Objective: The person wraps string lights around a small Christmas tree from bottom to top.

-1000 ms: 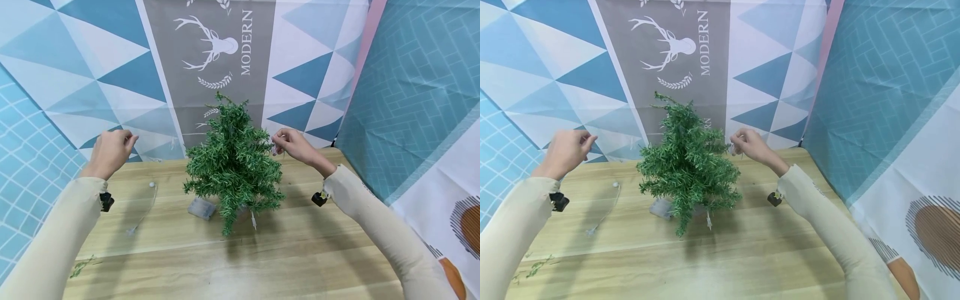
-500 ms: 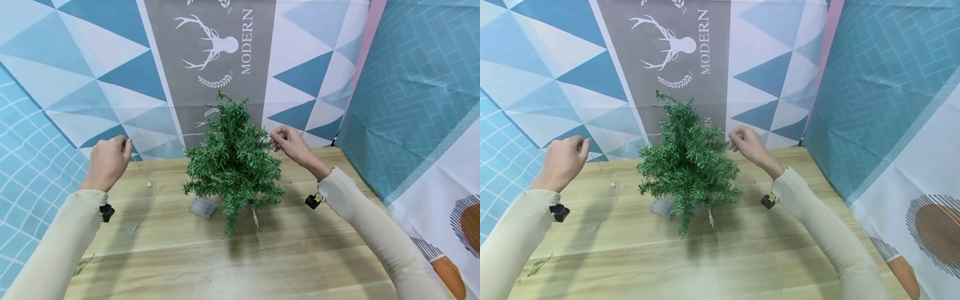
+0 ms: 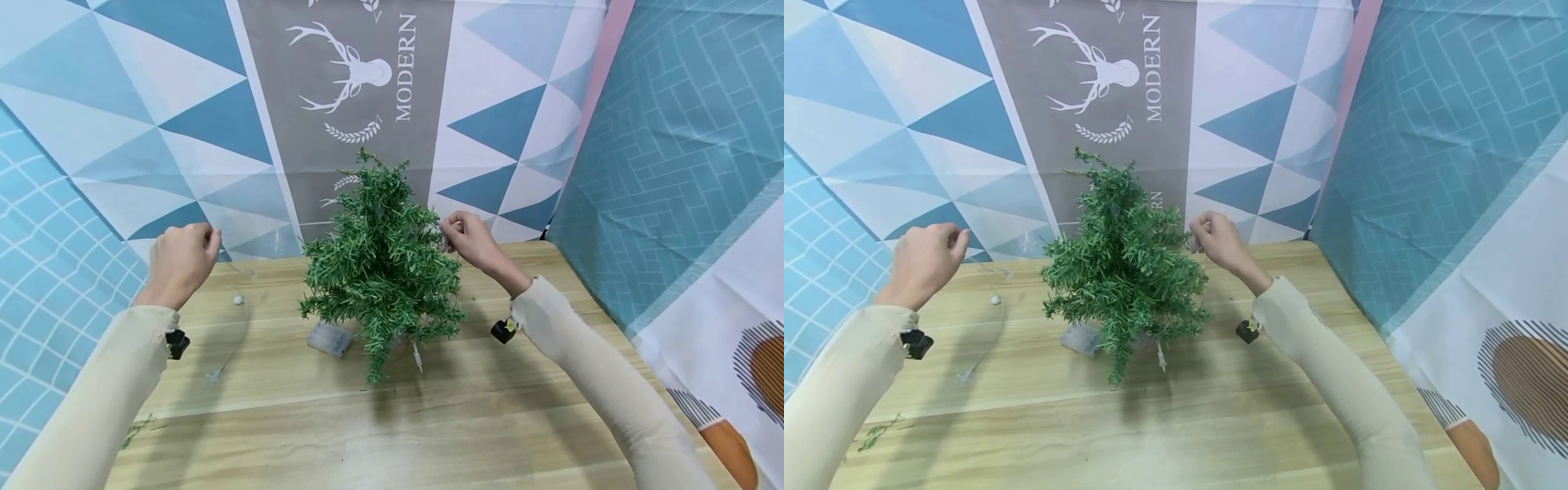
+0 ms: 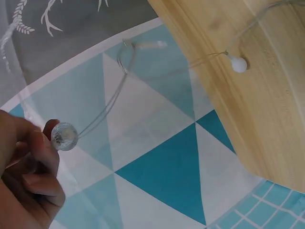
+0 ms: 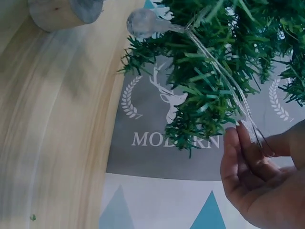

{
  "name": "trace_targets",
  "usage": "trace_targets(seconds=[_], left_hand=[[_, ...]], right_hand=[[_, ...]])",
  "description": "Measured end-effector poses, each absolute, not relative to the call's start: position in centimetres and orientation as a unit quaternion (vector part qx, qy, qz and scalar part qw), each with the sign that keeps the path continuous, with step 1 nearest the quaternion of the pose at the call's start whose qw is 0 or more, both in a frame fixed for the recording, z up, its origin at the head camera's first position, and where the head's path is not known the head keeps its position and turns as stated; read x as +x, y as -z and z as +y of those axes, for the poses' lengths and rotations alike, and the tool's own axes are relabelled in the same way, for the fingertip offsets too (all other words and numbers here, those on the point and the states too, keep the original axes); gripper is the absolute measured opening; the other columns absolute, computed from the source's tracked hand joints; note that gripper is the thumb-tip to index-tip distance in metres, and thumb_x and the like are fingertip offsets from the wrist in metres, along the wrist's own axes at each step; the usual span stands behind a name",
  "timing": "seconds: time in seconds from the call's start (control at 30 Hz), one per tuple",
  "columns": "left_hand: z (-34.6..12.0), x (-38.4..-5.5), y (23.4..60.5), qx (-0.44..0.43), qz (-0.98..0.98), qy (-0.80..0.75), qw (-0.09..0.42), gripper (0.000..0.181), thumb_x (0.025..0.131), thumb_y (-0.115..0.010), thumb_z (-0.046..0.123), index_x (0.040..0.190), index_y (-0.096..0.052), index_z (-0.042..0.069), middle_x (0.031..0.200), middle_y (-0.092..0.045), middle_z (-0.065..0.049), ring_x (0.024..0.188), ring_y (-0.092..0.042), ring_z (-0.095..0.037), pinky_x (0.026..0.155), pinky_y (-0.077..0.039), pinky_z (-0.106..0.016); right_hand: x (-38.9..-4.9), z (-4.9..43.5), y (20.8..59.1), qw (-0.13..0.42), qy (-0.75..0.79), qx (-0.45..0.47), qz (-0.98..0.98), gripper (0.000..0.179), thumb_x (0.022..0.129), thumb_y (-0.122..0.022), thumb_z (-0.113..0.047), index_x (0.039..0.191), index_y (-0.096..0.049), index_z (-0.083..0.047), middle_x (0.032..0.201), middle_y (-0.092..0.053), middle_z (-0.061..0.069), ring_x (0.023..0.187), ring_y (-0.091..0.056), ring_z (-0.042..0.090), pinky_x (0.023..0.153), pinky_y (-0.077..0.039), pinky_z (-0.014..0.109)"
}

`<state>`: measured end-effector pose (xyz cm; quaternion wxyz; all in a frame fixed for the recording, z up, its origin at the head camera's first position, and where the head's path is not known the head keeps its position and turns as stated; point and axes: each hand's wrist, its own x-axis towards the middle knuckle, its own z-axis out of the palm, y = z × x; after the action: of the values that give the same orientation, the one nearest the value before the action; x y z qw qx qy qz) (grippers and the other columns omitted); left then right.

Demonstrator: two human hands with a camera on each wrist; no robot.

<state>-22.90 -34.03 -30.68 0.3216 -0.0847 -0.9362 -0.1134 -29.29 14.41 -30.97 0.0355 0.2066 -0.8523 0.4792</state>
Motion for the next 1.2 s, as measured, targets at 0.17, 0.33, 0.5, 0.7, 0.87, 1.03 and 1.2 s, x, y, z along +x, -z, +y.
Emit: trace_targets(seconds=[0.17,0.33,0.5,0.7,0.87,1.03,1.2], left_hand=[[-34.7,-21.8,31.0,-0.082,-0.948,0.113,0.285,0.041,0.103,-0.05,0.018,0.066,-0.059,0.004,0.048,-0.047,-0.006,0.037,-0.037,-0.02,0.036,-0.028,-0.033],[-35.1,-19.9,30.8,-0.095,-0.946,0.14,0.278,0.037,0.102,-0.055,0.02,0.071,-0.066,0.004,0.051,-0.053,-0.003,0.038,-0.039,-0.016,0.036,-0.028,-0.031],[-34.6,-17.7,30.5,-0.1,-0.941,0.21,0.247,0.035,0.103,-0.056,0.027,0.078,-0.071,0.008,0.056,-0.058,0.002,0.042,-0.046,-0.012,0.039,-0.034,-0.028],[-33.0,-15.6,29.8,-0.091,-0.928,0.26,0.252,0.03,0.102,-0.058,0.025,0.081,-0.071,0.009,0.058,-0.062,0.0,0.045,-0.052,-0.009,0.042,-0.04,-0.021],[-31.5,-14.6,29.7,-0.099,-0.919,0.273,0.267,0.025,0.101,-0.06,0.021,0.081,-0.071,0.008,0.059,-0.064,-0.001,0.046,-0.053,-0.005,0.042,-0.038,-0.019],[-29.4,-13.7,29.5,-0.102,-0.913,0.284,0.274,0.025,0.1,-0.061,0.023,0.082,-0.072,0.01,0.06,-0.063,0.001,0.048,-0.052,-0.005,0.046,-0.037,-0.02],[-27.5,-13.1,29.0,-0.112,-0.903,0.305,0.282,0.023,0.1,-0.063,0.024,0.082,-0.073,0.013,0.059,-0.065,0.004,0.052,-0.054,-0.006,0.052,-0.038,-0.018]], right_hand=[[-28.7,14.6,31.2,-0.015,-0.482,0.226,-0.846,0.025,0.101,-0.041,-0.002,0.117,-0.058,0.006,0.076,-0.06,0.02,0.058,-0.051,0.017,0.059,-0.05,0.03],[-28.2,15.0,31.1,-0.048,-0.51,0.239,-0.825,0.025,0.104,-0.043,-0.008,0.118,-0.059,0.004,0.072,-0.053,0.012,0.054,-0.036,0.012,0.05,-0.031,0.026],[-27.6,15.7,31.1,-0.084,-0.573,0.22,-0.785,0.031,0.106,-0.046,-0.015,0.129,-0.055,0.004,0.084,-0.058,0.011,0.066,-0.048,0.014,0.061,-0.043,0.026],[-26.5,16.8,31.7,-0.11,-0.601,0.198,-0.767,0.038,0.105,-0.051,-0.022,0.137,-0.051,0.0,0.109,-0.06,0.009,0.091,-0.058,0.016,0.086,-0.053,0.035],[-25.4,17.2,33.1,-0.108,-0.626,0.198,-0.747,0.035,0.105,-0.052,-0.017,0.135,-0.053,0.002,0.138,-0.052,0.014,0.101,-0.063,0.021,0.09,-0.054,0.037],[-24.6,17.3,34.0,-0.083,-0.627,0.203,-0.747,0.032,0.105,-0.049,-0.01,0.132,-0.055,0.005,0.139,-0.054,0.017,0.09,-0.067,0.017,0.087,-0.056,0.032],[-23.8,17.3,34.0,-0.029,-0.581,0.207,-0.786,0.031,0.105,-0.05,-0.013,0.131,-0.06,0.001,0.132,-0.06,0.017,0.093,-0.067,0.018,0.087,-0.056,0.034]])
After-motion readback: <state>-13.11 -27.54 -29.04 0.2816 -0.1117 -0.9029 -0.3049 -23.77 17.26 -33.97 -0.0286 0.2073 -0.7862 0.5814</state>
